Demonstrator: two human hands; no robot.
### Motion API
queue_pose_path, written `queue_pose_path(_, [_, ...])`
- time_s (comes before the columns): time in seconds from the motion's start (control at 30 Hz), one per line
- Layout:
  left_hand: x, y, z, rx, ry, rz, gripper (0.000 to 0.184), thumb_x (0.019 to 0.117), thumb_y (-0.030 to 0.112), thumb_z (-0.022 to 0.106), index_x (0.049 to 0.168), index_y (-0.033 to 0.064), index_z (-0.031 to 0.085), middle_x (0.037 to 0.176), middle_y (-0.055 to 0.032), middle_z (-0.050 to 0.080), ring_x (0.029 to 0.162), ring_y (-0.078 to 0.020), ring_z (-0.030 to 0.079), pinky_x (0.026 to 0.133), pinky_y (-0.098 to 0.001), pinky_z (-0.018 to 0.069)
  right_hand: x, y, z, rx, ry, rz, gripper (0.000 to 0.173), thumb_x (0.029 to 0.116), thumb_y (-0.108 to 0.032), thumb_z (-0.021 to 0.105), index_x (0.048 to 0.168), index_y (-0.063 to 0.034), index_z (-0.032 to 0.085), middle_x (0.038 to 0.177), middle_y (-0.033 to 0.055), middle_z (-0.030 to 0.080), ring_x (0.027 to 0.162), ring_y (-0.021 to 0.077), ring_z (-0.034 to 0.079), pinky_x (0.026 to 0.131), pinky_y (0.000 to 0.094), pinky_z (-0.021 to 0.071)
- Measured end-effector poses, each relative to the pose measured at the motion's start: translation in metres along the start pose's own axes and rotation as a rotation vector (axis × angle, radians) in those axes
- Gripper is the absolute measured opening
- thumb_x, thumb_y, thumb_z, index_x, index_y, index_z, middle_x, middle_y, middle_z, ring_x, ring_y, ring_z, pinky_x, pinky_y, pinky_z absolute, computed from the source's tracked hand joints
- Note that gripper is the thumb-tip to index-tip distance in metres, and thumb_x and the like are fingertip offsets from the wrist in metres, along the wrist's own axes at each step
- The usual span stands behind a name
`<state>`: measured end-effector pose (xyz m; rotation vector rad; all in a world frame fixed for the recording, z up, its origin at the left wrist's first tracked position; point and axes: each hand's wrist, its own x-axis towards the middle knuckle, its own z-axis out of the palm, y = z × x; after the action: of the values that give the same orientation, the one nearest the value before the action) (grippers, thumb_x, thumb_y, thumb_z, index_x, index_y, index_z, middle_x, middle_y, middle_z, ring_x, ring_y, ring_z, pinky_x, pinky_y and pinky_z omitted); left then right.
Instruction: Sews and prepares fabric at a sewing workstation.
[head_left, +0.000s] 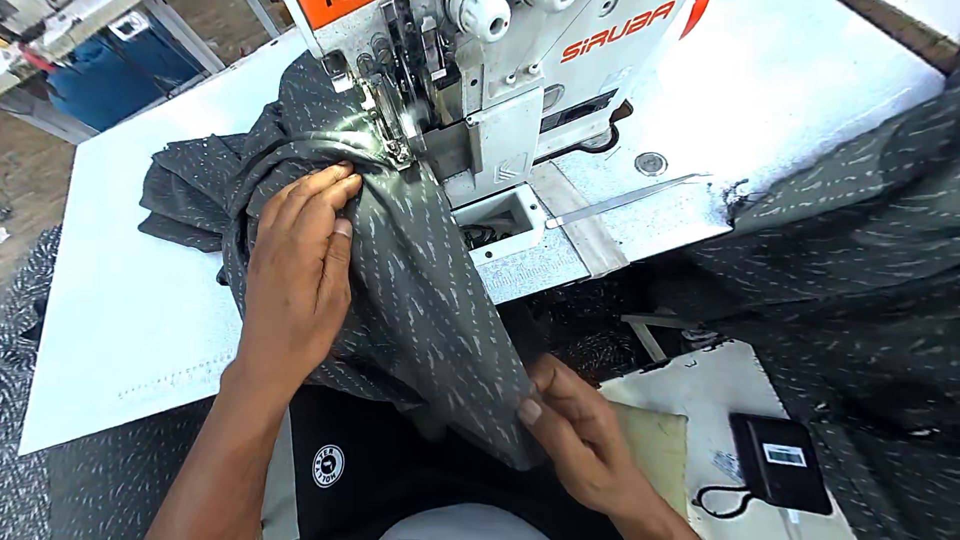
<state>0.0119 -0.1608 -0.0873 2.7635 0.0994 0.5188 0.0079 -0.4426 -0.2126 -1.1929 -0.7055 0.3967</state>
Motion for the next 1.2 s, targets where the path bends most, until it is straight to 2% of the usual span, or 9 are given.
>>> queue_pose_path(0.33, [0.073,-0.066,-0.008,-0.01,-0.122,0.103,0.046,0.1073,0.019,0.032,0.144,0.0057,0.057,0.153,-0.0118,0.051,0.147,-0.0206,0.042,0.123,-0.0407,0.0313,0.075,-0.004,0.018,-0.086,0.05,-0.022,0.008,0.1024,-0.013,0.05,0.098,-0.0097,0.055,0.066,-0.0039,0.053,0.055,0.0013,0.053,0.049,0.0162,0.0455])
queue_pose_path(0.6, [0.107,-0.101,-0.006,0.062,-0.005,0.17,0.043,0.1075,0.014,0.032,0.136,0.0014,0.061,0.147,-0.0187,0.056,0.142,-0.0279,0.049,0.12,-0.0438,0.0346,0.12,-0.018,0.029,-0.185,0.108,0.001,0.01,0.0995,-0.005,0.047,0.097,-0.0063,0.056,0.063,-0.0014,0.053,0.05,0.0054,0.05,0.044,0.0187,0.0419])
queue_pose_path(0.67, [0.069,-0.094,-0.015,0.055,0.087,0.015,0.042,0.1072,0.02,0.041,0.142,-0.0001,0.054,0.148,-0.0207,0.054,0.137,-0.031,0.053,0.114,-0.0479,0.0417,0.114,-0.022,0.028,-0.163,0.102,0.023,0.01,0.1004,-0.005,0.046,0.1,-0.0063,0.056,0.064,-0.0012,0.052,0.05,0.0057,0.05,0.043,0.0185,0.0415])
queue_pose_path(0.77, [-0.026,-0.082,-0.024,-0.059,0.064,-0.422,0.072,0.1007,0.051,0.057,0.15,0.0009,0.039,0.144,-0.0245,0.052,0.119,-0.0359,0.06,0.094,-0.0568,0.052,0.098,-0.024,0.023,-0.126,-0.029,0.119,0.015,0.0997,-0.011,0.054,0.115,-0.0083,0.055,0.07,-0.0025,0.06,0.052,0.0042,0.054,0.044,0.0186,0.0457])
queue_pose_path(0.87, [-0.077,-0.076,-0.003,0.099,-0.071,-0.607,0.073,0.091,0.055,0.063,0.135,-0.0036,0.055,0.129,-0.0318,0.054,0.101,-0.0494,0.06,0.082,-0.0725,0.0461,0.098,-0.021,0.023,-0.234,-0.257,0.228,0.034,0.094,-0.016,0.068,0.125,-0.0082,0.056,0.087,-0.0025,0.072,0.071,0.0058,0.07,0.06,0.0258,0.0613])
queue_pose_path(1.0, [-0.074,-0.074,-0.015,-0.044,0.014,-0.585,0.029,0.1016,0.027,0.058,0.111,0.0008,0.066,0.088,-0.0163,0.068,0.073,-0.0296,0.065,0.067,-0.0548,0.0533,0.076,-0.027,0.017,0.021,-0.448,0.192,0.013,0.0924,-0.011,0.071,0.104,-0.0057,0.069,0.084,-0.0028,0.072,0.074,0.0036,0.069,0.065,0.0235,0.0604])
queue_pose_path(1.07, [-0.074,-0.077,-0.042,-0.42,0.209,-0.7,0.015,0.1032,0.023,0.056,0.113,0.0137,0.061,0.092,0.0062,0.065,0.08,-0.0044,0.065,0.074,-0.0298,0.0588,0.051,-0.028,0.005,0.215,-0.5,0.239,0.017,0.0941,-0.012,0.072,0.111,-0.0107,0.069,0.096,-0.0061,0.075,0.087,0.0014,0.07,0.079,0.0225,0.0617])
queue_pose_path(1.1, [-0.072,-0.082,-0.054,-0.599,0.328,-0.732,0.011,0.1026,0.02,0.055,0.113,0.0191,0.059,0.096,0.0109,0.067,0.087,-0.0022,0.067,0.078,-0.0276,0.0594,0.041,-0.023,0.0,0.186,-0.469,0.289,0.015,0.093,-0.011,0.073,0.108,-0.0111,0.071,0.095,-0.0061,0.076,0.086,0.0017,0.071,0.078,0.0228,0.0623])
queue_pose_path(1.2, [-0.066,-0.119,-0.071,-0.916,0.451,-0.648,0.022,0.1063,0.02,0.052,0.127,0.0144,0.057,0.118,0.0028,0.068,0.111,-0.0117,0.066,0.1,-0.0345,0.0556,0.031,0.013,0.0,-0.214,-0.335,0.512,0.01,0.0898,-0.016,0.075,0.096,-0.0083,0.076,0.084,-0.0006,0.075,0.076,0.0077,0.072,0.071,0.0318,0.0632])
